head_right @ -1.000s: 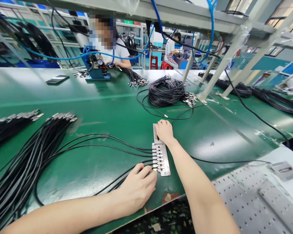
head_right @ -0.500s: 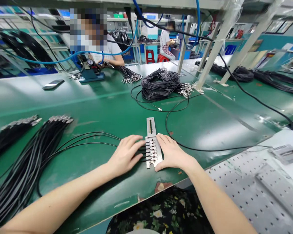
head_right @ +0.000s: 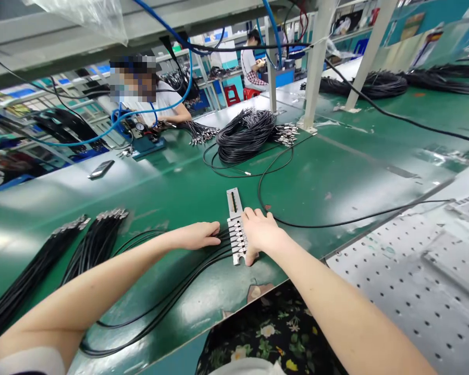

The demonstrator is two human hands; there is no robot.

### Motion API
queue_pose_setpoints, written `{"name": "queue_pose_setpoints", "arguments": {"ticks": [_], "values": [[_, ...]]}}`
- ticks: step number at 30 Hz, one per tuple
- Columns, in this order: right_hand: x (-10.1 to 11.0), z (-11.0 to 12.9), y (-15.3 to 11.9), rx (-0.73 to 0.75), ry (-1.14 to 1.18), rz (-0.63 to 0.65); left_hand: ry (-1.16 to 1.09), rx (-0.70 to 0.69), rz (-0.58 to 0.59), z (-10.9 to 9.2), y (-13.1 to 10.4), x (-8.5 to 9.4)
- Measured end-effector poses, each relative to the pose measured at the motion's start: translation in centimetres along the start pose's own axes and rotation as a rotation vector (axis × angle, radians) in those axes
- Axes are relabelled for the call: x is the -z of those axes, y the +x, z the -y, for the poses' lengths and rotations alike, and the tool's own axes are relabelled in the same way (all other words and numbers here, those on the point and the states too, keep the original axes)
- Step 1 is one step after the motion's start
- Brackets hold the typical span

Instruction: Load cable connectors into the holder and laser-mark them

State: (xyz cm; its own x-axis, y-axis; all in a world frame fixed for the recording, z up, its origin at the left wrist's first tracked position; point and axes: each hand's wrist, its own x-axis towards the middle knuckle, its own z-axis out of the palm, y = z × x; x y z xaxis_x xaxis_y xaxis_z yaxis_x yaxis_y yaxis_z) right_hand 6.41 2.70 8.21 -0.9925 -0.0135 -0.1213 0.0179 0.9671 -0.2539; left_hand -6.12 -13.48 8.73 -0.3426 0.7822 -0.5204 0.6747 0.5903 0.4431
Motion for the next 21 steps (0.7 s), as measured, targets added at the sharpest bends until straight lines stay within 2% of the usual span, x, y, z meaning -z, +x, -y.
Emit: {"name": "queue_pose_setpoints", "arguments": {"ticks": [2, 4, 7, 11, 14, 16, 19, 21], "values": [[0.1, 0.2, 0.0, -0.016, -0.009, 0.015, -0.203, 0.061, 0.191, -0.1, 0.4, 1.0], [0.3, 0.4, -0.1, -0.030, -0.004, 0.032, -0.340, 0.111, 0.314, -0.1, 0.5, 1.7], [0.7, 0.2, -0.5, -0.052, 0.019, 0.048, -0.465, 0.088, 0.330, 0.1, 0.2, 1.9], [1.0, 0.1, -0.6, -0.050, 0.046, 0.074, -0.754, 0.010, 0.213, 0.8, -0.1, 0.1], [1.0, 0.5, -0.2, -0.097, -0.003, 0.131, -0.820, 0.036, 0.154, 1.1, -0.4, -0.4], [0.8, 0.7, 0.1, -0.117, -0.036, 0.159, -0.854, 0.028, 0.098, 0.9, -1.2, 1.0], [0.5, 0.7, 0.4, -0.120, -0.040, 0.177, -0.913, -0.105, -0.127, 0.0, -3.6, 4.6], [0.4, 0.5, 0.3, -0.124, -0.025, 0.177, -0.821, -0.149, -0.229, -0.6, -5.1, 5.9]]}}
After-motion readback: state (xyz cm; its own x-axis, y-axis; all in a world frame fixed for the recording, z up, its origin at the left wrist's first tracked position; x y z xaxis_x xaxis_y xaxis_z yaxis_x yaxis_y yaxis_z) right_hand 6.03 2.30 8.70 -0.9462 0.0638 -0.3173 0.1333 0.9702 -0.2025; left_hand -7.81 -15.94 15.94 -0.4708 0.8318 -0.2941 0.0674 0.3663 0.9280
